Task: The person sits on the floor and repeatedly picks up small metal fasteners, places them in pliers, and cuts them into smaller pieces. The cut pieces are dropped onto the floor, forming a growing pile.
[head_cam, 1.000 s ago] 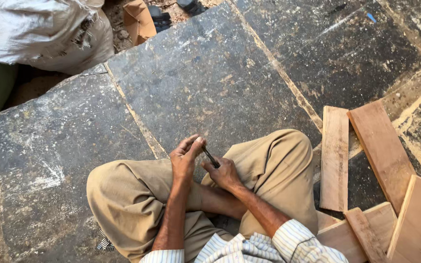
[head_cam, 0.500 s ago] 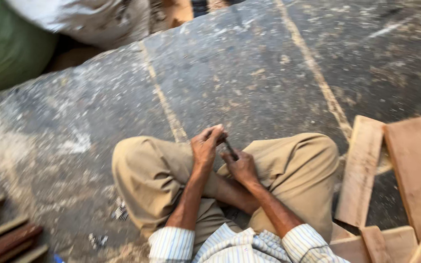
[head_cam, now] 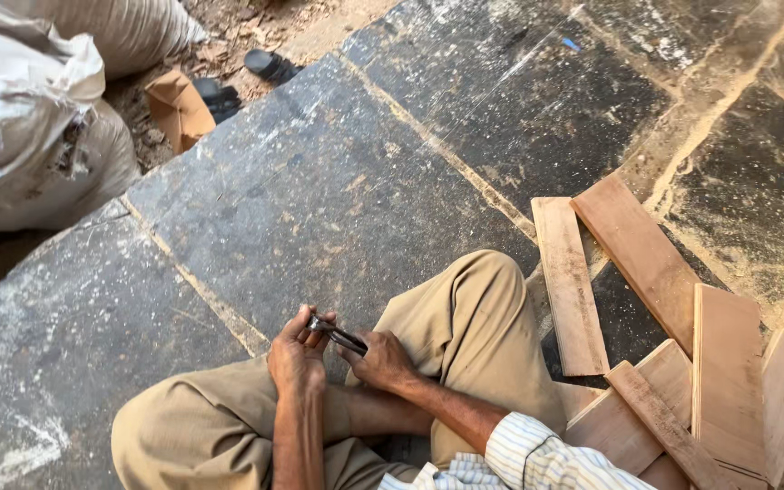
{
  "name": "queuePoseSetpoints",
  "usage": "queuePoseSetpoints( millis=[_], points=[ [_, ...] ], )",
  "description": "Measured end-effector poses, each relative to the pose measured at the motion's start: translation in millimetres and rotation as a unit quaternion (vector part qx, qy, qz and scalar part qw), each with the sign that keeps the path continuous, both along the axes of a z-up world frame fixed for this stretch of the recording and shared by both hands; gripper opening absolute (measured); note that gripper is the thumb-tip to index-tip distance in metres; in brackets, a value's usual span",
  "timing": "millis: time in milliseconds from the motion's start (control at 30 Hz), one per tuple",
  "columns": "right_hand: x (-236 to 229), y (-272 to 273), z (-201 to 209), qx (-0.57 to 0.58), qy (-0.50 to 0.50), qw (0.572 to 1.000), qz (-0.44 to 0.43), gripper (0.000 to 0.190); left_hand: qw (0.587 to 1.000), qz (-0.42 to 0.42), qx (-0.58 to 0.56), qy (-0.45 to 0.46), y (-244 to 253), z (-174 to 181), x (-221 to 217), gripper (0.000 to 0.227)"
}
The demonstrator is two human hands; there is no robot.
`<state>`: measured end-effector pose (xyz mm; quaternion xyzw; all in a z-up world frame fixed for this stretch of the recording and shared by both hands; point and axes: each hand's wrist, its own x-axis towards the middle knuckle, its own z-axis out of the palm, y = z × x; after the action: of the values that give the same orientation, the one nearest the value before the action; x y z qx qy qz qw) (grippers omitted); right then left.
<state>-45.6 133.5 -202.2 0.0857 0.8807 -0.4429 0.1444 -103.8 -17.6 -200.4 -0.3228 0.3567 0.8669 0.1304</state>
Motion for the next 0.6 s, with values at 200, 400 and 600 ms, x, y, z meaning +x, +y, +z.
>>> queuePoseSetpoints(
  millis=[200, 400, 600],
  points=[
    [-5, 6, -6, -0.032, 0.014, 0.999, 0.005, 0.039, 0.984, -0.025, -0.151, 0.095, 18, 8, 7, 0.03],
    [-7, 9, -5, -0.052, -0.004, 0.999, 0.005, 0.041, 0.958, -0.049, -0.223, 0.173, 25, 21, 12, 0.035],
    [-3, 12, -10, -0.091, 0.031, 0.995, -0.004, 0.039, 0.923, -0.003, -0.298, 0.242, 39, 24, 16, 0.028]
  ],
)
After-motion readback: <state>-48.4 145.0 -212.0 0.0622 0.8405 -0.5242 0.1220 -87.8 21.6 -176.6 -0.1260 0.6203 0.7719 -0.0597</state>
